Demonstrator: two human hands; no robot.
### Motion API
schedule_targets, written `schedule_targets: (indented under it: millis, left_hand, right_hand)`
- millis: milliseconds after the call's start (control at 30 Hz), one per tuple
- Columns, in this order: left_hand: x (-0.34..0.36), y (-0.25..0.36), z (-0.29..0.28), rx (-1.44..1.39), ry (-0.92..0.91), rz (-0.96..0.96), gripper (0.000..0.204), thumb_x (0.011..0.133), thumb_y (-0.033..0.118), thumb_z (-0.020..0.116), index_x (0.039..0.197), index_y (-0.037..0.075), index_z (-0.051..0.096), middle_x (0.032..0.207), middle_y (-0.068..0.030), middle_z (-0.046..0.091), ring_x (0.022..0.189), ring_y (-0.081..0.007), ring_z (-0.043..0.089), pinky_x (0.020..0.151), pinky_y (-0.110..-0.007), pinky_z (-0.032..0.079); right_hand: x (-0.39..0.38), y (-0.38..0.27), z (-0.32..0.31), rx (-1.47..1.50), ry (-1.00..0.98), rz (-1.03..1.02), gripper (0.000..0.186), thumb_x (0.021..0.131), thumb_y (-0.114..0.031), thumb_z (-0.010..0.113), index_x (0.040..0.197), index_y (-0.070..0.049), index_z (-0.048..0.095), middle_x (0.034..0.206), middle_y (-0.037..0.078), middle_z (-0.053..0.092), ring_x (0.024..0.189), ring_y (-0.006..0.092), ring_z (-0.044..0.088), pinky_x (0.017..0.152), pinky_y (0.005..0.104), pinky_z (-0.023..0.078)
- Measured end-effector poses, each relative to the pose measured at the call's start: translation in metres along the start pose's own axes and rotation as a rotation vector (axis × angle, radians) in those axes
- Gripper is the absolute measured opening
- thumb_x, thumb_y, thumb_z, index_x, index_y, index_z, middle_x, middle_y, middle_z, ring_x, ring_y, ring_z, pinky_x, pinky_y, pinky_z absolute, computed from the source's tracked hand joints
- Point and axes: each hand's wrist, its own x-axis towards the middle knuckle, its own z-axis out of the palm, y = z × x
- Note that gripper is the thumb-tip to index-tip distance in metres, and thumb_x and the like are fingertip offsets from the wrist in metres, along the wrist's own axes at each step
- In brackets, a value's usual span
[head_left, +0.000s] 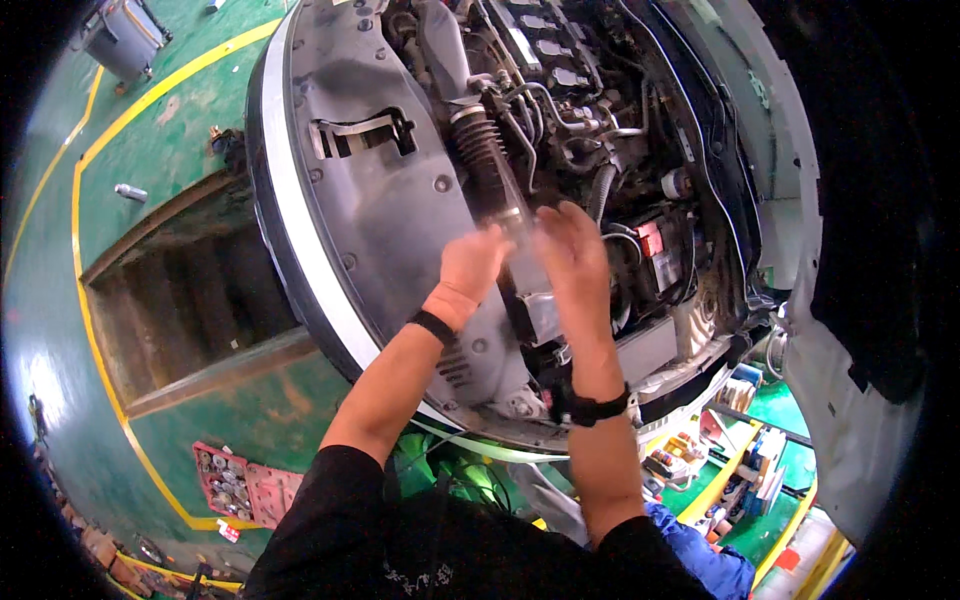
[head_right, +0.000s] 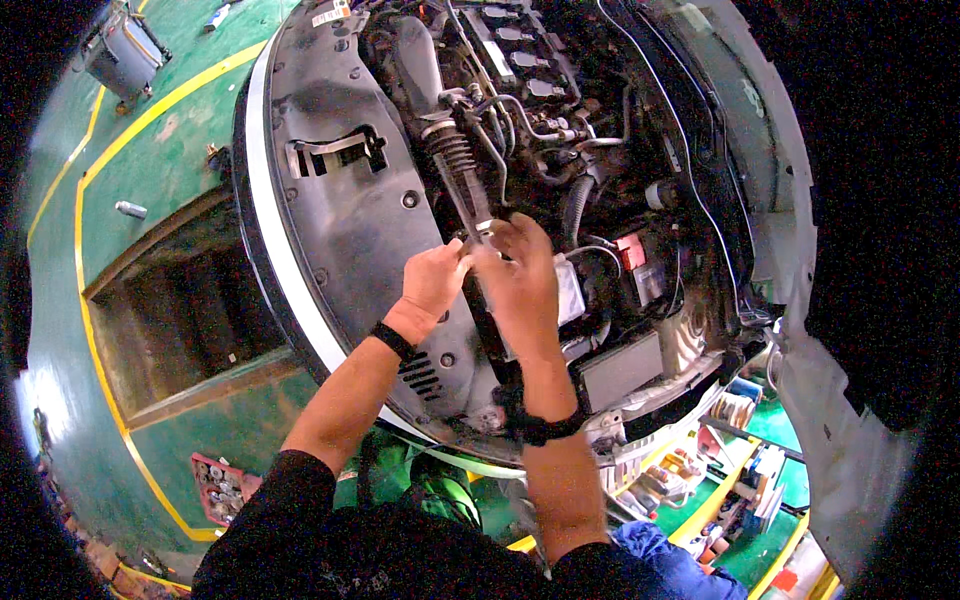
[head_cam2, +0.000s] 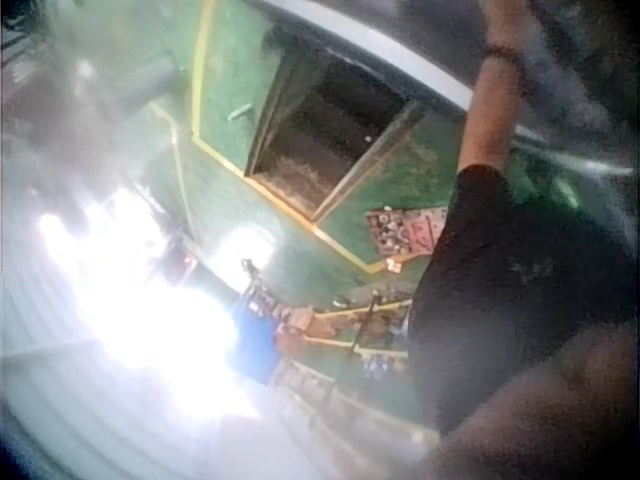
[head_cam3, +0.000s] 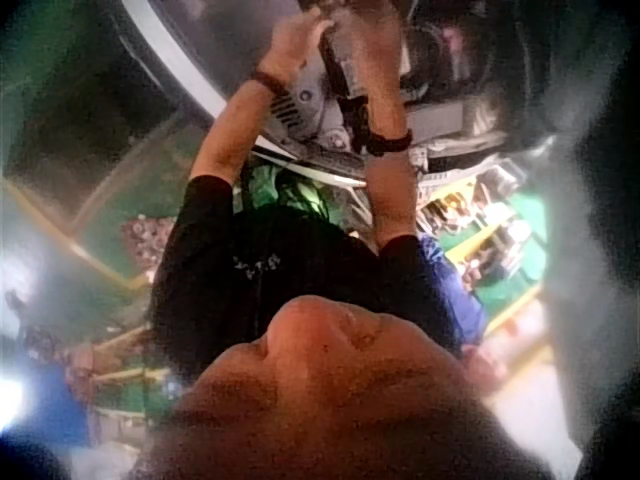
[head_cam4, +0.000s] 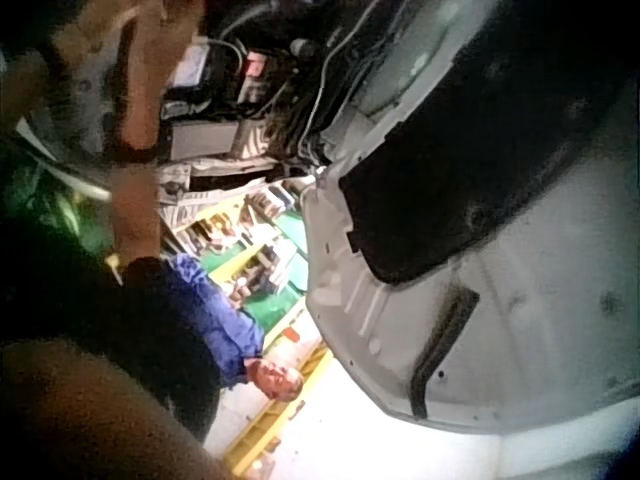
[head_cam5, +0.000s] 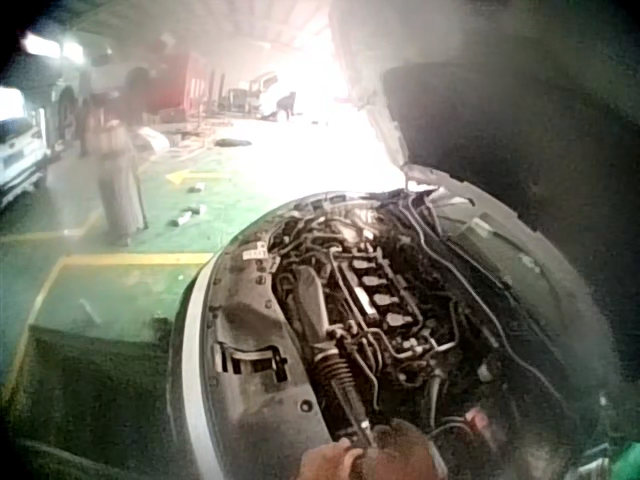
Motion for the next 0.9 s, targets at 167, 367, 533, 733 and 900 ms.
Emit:
schedule_targets:
  millis: [167, 367, 533, 733, 900]
  left_hand:
    - [0.002, 0.022, -0.004, -0.284, 0.156, 0.086, 0.011, 0.089, 0.015, 0.061, 0.095, 0.006, 0.061, 0.082, -0.0177, 0.066, 0.082, -0.0417, 0.064, 0.068, -0.050, 0.050]
    - [-0.004, 0.026, 0.001, -0.438, -0.228, 0.020, 0.027, 0.089, 0.017, 0.059, 0.110, 0.001, 0.057, 0.100, -0.0236, 0.064, 0.098, -0.0453, 0.059, 0.081, -0.049, 0.049]
    - [0.003, 0.052, -0.022, -0.516, -0.142, -0.013, 0.025, 0.090, 0.021, 0.061, 0.105, 0.002, 0.057, 0.095, -0.0238, 0.065, 0.092, -0.0457, 0.061, 0.077, -0.051, 0.049]
    - [-0.005, 0.043, 0.003, -0.337, -0.106, -0.086, 0.017, 0.088, 0.012, 0.063, 0.101, 0.003, 0.057, 0.089, -0.0222, 0.064, 0.088, -0.0441, 0.060, 0.077, -0.049, 0.049]
    - [-0.002, 0.063, -0.016, -0.370, 0.054, 0.039, 0.011, 0.090, 0.009, 0.061, 0.099, 0.003, 0.059, 0.088, -0.0203, 0.063, 0.087, -0.0420, 0.060, 0.076, -0.051, 0.048]
  right_hand:
    - [0.018, -0.025, -0.030, -1.098, -0.395, -0.512, 0.040, 0.082, 0.001, 0.060, 0.120, -0.011, 0.064, 0.118, 0.007, 0.067, 0.110, 0.0289, 0.060, 0.098, 0.0436, 0.045]
    - [0.001, -0.063, -0.032, -1.055, -0.311, -0.647, 0.041, 0.075, -0.002, 0.063, 0.115, -0.008, 0.065, 0.114, 0.007, 0.067, 0.109, 0.0306, 0.058, 0.099, 0.0446, 0.042]
    - [-0.037, -0.057, -0.016, -0.892, -0.420, -0.576, 0.029, 0.082, -0.012, 0.068, 0.110, -0.006, 0.068, 0.111, 0.013, 0.068, 0.101, 0.0338, 0.062, 0.090, 0.0427, 0.049]
    - [-0.050, -0.072, -0.030, -1.096, -0.606, -0.112, 0.016, 0.084, -0.018, 0.069, 0.099, -0.010, 0.068, 0.107, 0.010, 0.070, 0.094, 0.0327, 0.067, 0.082, 0.0403, 0.054]
    - [-0.047, -0.051, -0.036, -1.009, -0.287, -0.486, 0.024, 0.084, -0.016, 0.068, 0.105, -0.007, 0.063, 0.104, 0.011, 0.066, 0.095, 0.0325, 0.064, 0.077, 0.0424, 0.054]
